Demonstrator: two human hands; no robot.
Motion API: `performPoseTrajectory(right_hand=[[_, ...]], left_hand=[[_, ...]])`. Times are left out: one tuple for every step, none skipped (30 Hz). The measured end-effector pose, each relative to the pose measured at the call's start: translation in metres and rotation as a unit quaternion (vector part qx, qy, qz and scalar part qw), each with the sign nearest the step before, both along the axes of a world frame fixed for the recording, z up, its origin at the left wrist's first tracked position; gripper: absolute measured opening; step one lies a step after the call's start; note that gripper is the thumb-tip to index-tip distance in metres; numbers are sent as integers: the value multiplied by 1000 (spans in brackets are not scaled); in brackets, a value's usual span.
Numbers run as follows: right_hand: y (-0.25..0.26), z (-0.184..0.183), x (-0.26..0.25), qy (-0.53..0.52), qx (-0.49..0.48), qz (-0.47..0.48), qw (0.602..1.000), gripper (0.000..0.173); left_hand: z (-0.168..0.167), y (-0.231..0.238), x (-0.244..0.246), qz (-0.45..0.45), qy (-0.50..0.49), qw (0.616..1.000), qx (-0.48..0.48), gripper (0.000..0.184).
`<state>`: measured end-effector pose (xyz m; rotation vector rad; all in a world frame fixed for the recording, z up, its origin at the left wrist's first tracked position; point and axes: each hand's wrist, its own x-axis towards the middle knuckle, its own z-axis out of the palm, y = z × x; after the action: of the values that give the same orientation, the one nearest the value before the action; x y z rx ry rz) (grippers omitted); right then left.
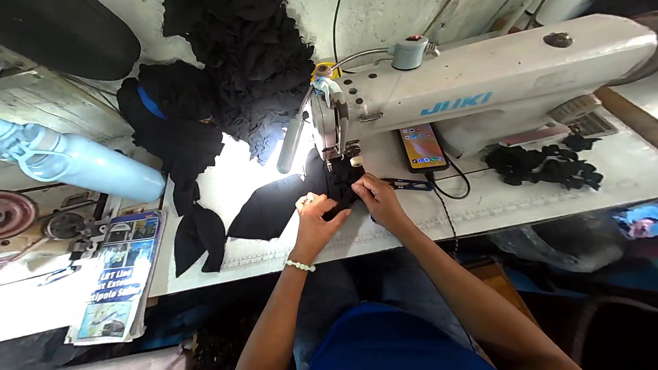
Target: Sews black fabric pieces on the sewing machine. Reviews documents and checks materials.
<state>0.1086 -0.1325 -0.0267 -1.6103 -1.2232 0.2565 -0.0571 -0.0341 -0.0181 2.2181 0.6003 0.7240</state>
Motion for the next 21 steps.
performPoseTrajectory(right_hand=[[-1,0,1,23,4,15,1000,28],[-2,0,1,48,6,28,998,29],[-2,0,1,64,7,36,997,29],[-2,1,1,72,7,38,997,29],[-2,1,0,75,7,37,997,28],[-2,2,0,76,6,33,997,27],[-1,2,0,79,5,29,996,26],[-1,2,0,83,5,23,996,25],[-1,1,1,87,4,17,996,25],[-1,2,2,92,2,12,996,24],[-1,2,2,96,-1,8,995,24],[-1,2,2,96,-3,7,995,24],[-1,2,2,91,-3,6,996,23],[-1,1,2,82,-2,7,997,23],[0,0,1,73,1,7,997,23],[0,-1,1,66,1,8,998,23],[0,-1,2,64,0,9,998,24],[0,-1,2,63,-1,10,998,25],[0,-2,3,64,-1,11,998,24],[0,-2,3,64,0,9,998,23],[0,-2,3,67,-1,6,998,23]], left_hand=[[3,-2,0,12,16,1000,4,19],[5,-3,2,24,29,999,4,19],[7,-4,5,36,38,999,4,21],[8,-4,8,45,38,998,3,20],[8,-4,12,53,38,998,3,18],[9,-3,15,59,36,998,4,16],[9,-2,19,66,32,997,6,14],[8,-2,21,70,26,997,9,13],[8,-1,23,72,22,997,11,13],[8,-1,24,72,19,997,11,13],[8,-1,24,70,17,997,9,13],[8,-2,23,67,16,998,11,14],[7,-2,22,65,17,998,16,14],[6,-2,22,63,19,998,24,16],[4,-3,21,59,20,997,36,19],[2,-3,20,52,20,997,53,26],[1,-3,19,41,25,996,72,36],[1,-4,18,27,40,995,86,46],[2,-7,16,11,64,993,97,55],[3,-10,13,-1,86,990,111,63],[3,-13,10,-7,100,987,126,67]])
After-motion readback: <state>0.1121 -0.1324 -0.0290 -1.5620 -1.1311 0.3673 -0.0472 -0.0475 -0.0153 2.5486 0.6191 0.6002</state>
